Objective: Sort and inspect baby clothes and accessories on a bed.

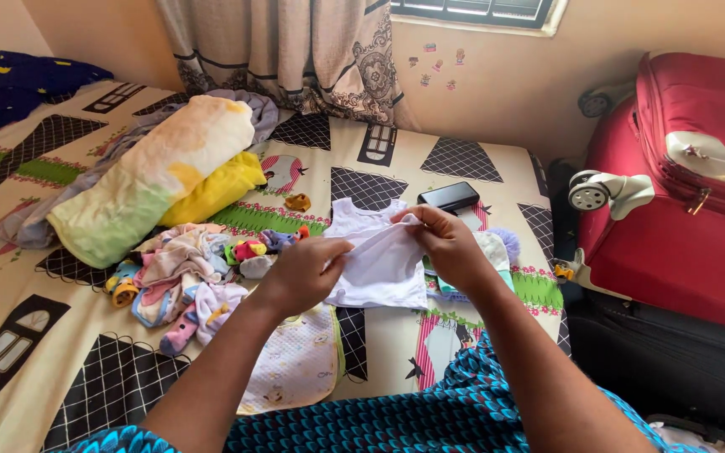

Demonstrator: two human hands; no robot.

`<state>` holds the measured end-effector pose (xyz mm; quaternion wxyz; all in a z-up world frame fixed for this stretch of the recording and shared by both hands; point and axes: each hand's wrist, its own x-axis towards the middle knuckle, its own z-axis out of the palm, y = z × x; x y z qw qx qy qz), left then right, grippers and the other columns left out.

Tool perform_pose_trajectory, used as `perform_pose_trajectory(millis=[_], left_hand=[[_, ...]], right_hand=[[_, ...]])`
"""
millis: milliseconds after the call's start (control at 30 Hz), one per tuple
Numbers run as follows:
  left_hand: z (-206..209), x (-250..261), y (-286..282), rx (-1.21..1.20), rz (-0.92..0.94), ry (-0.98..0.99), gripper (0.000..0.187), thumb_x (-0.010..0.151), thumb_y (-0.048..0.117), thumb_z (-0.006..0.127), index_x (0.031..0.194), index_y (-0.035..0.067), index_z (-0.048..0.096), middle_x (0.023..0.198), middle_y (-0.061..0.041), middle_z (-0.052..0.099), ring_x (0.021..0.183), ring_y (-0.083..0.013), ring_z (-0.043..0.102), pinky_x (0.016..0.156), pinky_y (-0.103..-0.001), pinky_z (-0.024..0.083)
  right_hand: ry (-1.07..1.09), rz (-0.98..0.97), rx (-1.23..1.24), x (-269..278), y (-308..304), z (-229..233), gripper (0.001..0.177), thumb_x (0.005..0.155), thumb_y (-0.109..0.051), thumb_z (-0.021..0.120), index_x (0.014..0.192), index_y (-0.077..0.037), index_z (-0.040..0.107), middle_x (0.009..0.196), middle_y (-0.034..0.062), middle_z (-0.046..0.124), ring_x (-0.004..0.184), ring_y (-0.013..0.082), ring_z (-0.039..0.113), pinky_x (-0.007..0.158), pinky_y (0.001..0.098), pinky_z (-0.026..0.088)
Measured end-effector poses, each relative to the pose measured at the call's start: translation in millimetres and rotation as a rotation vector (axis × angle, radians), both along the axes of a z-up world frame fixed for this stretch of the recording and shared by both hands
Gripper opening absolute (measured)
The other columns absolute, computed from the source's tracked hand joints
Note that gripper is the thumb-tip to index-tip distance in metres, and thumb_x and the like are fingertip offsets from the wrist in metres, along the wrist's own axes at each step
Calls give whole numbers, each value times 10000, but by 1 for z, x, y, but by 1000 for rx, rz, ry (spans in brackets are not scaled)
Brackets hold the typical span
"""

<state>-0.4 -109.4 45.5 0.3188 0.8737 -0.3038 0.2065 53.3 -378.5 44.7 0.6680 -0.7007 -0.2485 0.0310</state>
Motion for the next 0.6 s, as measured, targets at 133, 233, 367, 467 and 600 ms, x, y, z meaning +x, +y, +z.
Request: perform_pose_trajectory(millis=[133, 233, 367, 467, 600], left_hand=[[24, -16, -5, -48, 109, 9, 207, 956, 247, 654, 1092, 130, 758, 822, -127, 751, 759, -291, 752, 688, -409, 573], [27, -18, -3, -66, 56, -190, 190, 961, 247, 668, 1087, 163, 782, 909, -115, 773, 771, -287, 751, 655, -393, 577], [39, -23, -1, 46, 214, -37, 232, 891, 331, 732, 1054, 180, 800, 808, -130, 760, 734, -295, 741, 666, -429, 574], [40, -22, 2, 64, 196, 35, 250, 909, 327, 718, 1074, 154, 789, 868, -143, 751, 804, -310, 725, 714, -441, 563], [23, -10, 4, 115, 157, -45, 250, 926, 242, 673, 1059, 47, 758, 935, -177, 676, 939, -343, 645, 826, -455, 516]], right_hand=[[-57, 28, -129, -41, 14, 56, 340, 974, -43, 509, 1275, -97, 659, 1089, -34, 685, 892, 67, 649, 823, 237, 549], [-304, 66, -356, -40, 13, 52, 409, 860, 57, 503, 1193, -88, 690, 1167, 7, 703, 975, 110, 687, 887, 266, 554], [-402, 43, -507, -28, -1, 43, 261, 810, 34, 606, 1024, 1, 751, 1028, 90, 728, 886, 156, 695, 804, 305, 567], [-246, 9, -508, -30, -1, 52, 193, 849, -100, 661, 979, 15, 746, 946, 95, 712, 810, 149, 662, 727, 300, 538], [-36, -162, -713, -37, 9, 60, 322, 894, -332, 777, 913, -13, 741, 793, 105, 679, 685, 141, 594, 614, 307, 469]])
